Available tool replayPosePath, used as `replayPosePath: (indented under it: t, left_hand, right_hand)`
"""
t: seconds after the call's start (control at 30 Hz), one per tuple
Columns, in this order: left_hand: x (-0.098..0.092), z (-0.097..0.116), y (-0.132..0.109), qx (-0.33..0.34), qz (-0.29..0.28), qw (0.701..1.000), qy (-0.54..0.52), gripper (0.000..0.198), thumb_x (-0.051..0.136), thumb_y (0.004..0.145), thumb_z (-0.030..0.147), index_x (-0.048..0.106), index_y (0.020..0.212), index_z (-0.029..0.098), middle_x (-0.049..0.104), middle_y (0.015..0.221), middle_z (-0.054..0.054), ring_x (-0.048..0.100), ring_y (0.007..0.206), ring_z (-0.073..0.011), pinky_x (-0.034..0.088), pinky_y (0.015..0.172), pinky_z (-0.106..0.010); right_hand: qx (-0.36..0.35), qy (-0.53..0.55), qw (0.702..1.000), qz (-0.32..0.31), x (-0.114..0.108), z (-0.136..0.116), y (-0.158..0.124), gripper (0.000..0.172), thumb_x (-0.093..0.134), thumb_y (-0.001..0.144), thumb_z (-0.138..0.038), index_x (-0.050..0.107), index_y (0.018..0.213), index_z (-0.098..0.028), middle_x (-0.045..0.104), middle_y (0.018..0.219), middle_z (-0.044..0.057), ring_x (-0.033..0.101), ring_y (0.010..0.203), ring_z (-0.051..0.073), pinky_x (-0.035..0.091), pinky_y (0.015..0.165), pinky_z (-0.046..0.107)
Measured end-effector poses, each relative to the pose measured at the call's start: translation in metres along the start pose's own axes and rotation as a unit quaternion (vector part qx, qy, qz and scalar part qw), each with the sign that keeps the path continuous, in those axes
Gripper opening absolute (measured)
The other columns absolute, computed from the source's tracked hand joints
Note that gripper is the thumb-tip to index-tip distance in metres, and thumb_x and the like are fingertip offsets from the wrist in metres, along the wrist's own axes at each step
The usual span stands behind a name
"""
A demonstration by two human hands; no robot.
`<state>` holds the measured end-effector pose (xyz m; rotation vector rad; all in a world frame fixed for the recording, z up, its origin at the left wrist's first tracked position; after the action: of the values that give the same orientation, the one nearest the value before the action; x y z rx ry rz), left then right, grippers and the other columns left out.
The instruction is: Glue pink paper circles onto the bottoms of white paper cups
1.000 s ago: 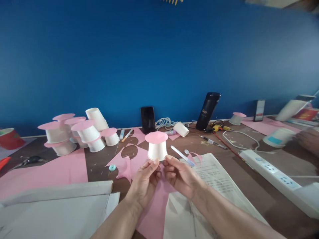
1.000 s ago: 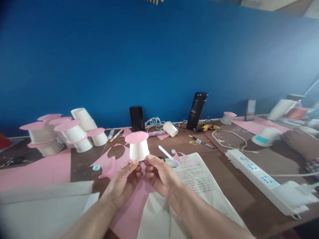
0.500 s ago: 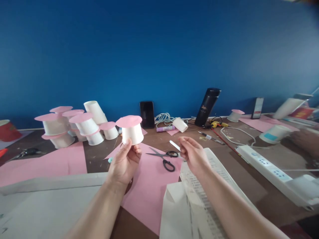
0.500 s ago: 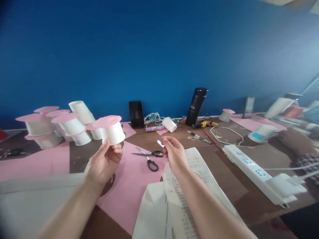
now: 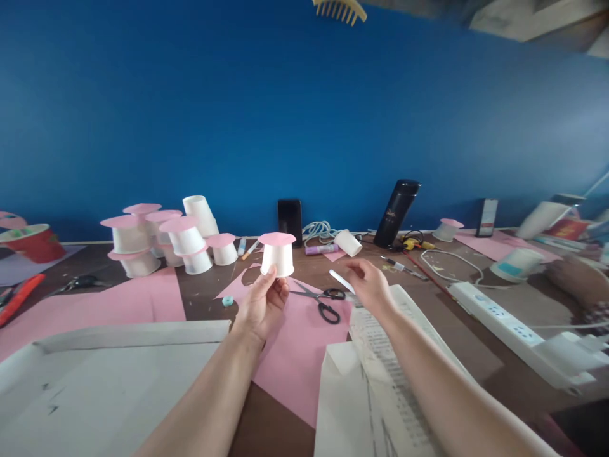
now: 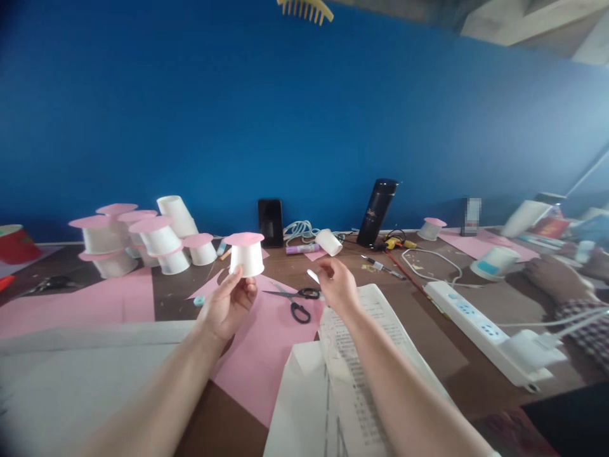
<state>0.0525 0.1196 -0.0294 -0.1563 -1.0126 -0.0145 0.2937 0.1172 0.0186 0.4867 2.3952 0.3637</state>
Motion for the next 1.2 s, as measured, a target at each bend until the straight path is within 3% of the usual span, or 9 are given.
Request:
replayPosePath:
  t: [0.13, 0.3, 0.47, 0.67, 0.77, 0.87, 0.97, 1.1, 1.2]
  left_hand:
    - [-0.001, -0.003, -0.001, -0.008, 0.015, 1.000, 0.000, 0.006, 0.066, 0.079, 0.012, 0.061, 0.083, 0.013, 0.061, 0.072, -0.001, 0.059, 0.061, -0.0069, 0.052, 0.055, -0.015]
    - [-0.002, -0.002, 0.000, -0.016, 0.025, 1.000, 0.001, 0.002, 0.063, 0.081, 0.014, 0.061, 0.083, 0.013, 0.059, 0.065, -0.001, 0.059, 0.059, -0.0084, 0.053, 0.056, -0.017]
    - [-0.004, 0.011, 0.002, 0.017, 0.023, 0.999, -0.017, 0.008, 0.058, 0.084, 0.019, 0.062, 0.082, 0.013, 0.060, 0.066, -0.003, 0.061, 0.061, -0.0111, 0.052, 0.054, -0.019]
    - [-0.005, 0.010, 0.003, 0.026, 0.029, 0.999, -0.017, 0.008, 0.055, 0.085, 0.012, 0.063, 0.082, 0.011, 0.064, 0.068, -0.004, 0.065, 0.062, -0.0108, 0.054, 0.055, -0.017]
    - [-0.010, -0.002, 0.001, 0.003, 0.068, 0.998, 0.016, 0.008, 0.056, 0.085, 0.008, 0.064, 0.084, 0.008, 0.068, 0.074, -0.008, 0.068, 0.066, -0.0107, 0.057, 0.060, -0.016]
    - [-0.019, -0.017, -0.003, -0.032, 0.121, 0.991, 0.051, 0.009, 0.056, 0.085, 0.005, 0.063, 0.079, 0.007, 0.069, 0.075, -0.009, 0.070, 0.070, -0.0133, 0.059, 0.065, -0.018]
    - [-0.025, -0.031, -0.008, -0.067, 0.152, 0.983, 0.081, 0.012, 0.056, 0.084, 0.003, 0.062, 0.075, 0.007, 0.070, 0.075, -0.009, 0.071, 0.075, -0.0152, 0.059, 0.068, -0.018]
    - [-0.030, -0.038, -0.011, -0.084, 0.175, 0.975, 0.105, 0.019, 0.051, 0.086, 0.001, 0.060, 0.071, 0.008, 0.069, 0.076, -0.008, 0.072, 0.080, -0.0152, 0.058, 0.073, -0.016]
    - [-0.034, -0.035, -0.011, -0.079, 0.183, 0.970, 0.137, 0.021, 0.049, 0.086, -0.001, 0.059, 0.070, 0.009, 0.069, 0.075, -0.008, 0.072, 0.079, -0.0146, 0.058, 0.073, -0.016]
  right_hand:
    - [-0.053, -0.068, 0.990, -0.109, 0.020, -0.029, -0.009, 0.018, 0.058, 0.079, -0.030, 0.068, 0.093, -0.023, 0.070, 0.096, 0.003, 0.064, 0.083, 0.019, 0.045, 0.076, 0.031]
    - [-0.064, -0.280, 0.930, -0.228, 0.038, -0.041, -0.007, 0.025, 0.058, 0.081, -0.042, 0.067, 0.098, -0.027, 0.070, 0.102, 0.006, 0.063, 0.093, 0.025, 0.042, 0.073, 0.032]
    - [0.012, -0.360, 0.910, -0.204, 0.029, -0.010, 0.018, 0.028, 0.069, 0.070, -0.030, 0.068, 0.095, -0.018, 0.068, 0.100, 0.017, 0.063, 0.094, 0.034, 0.042, 0.074, 0.041]
    - [0.035, -0.359, 0.916, -0.176, 0.028, 0.020, 0.016, 0.031, 0.062, 0.071, -0.019, 0.065, 0.102, -0.020, 0.067, 0.102, 0.015, 0.062, 0.098, 0.034, 0.044, 0.075, 0.041]
    - [0.004, -0.304, 0.944, -0.125, 0.020, 0.013, 0.015, 0.037, 0.056, 0.078, -0.025, 0.059, 0.114, -0.024, 0.065, 0.105, 0.010, 0.062, 0.097, 0.028, 0.046, 0.078, 0.039]
    - [-0.061, -0.100, 0.992, -0.036, 0.006, -0.011, 0.010, 0.036, 0.055, 0.080, -0.026, 0.056, 0.116, -0.024, 0.065, 0.100, 0.005, 0.063, 0.086, 0.019, 0.048, 0.077, 0.032]
    - [-0.092, 0.040, 0.994, -0.041, 0.011, -0.026, -0.003, 0.032, 0.055, 0.083, -0.030, 0.057, 0.114, -0.022, 0.065, 0.095, 0.005, 0.062, 0.078, 0.017, 0.051, 0.068, 0.028]
    - [-0.134, 0.074, 0.987, -0.052, 0.018, -0.045, -0.021, 0.030, 0.057, 0.083, -0.026, 0.058, 0.113, -0.024, 0.064, 0.097, 0.004, 0.062, 0.081, 0.017, 0.051, 0.069, 0.028]
    - [-0.120, 0.121, 0.983, -0.073, 0.023, -0.049, -0.027, 0.029, 0.056, 0.084, -0.025, 0.058, 0.113, -0.024, 0.064, 0.098, 0.004, 0.062, 0.083, 0.016, 0.051, 0.071, 0.028]
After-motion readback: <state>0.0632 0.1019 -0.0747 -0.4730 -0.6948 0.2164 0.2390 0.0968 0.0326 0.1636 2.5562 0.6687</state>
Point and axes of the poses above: each hand's wrist, its own y-axis towards the middle knuckle, its own x-axis out of the palm, z = x × y, the point moved 10 cm from there along y, towards the middle knuckle
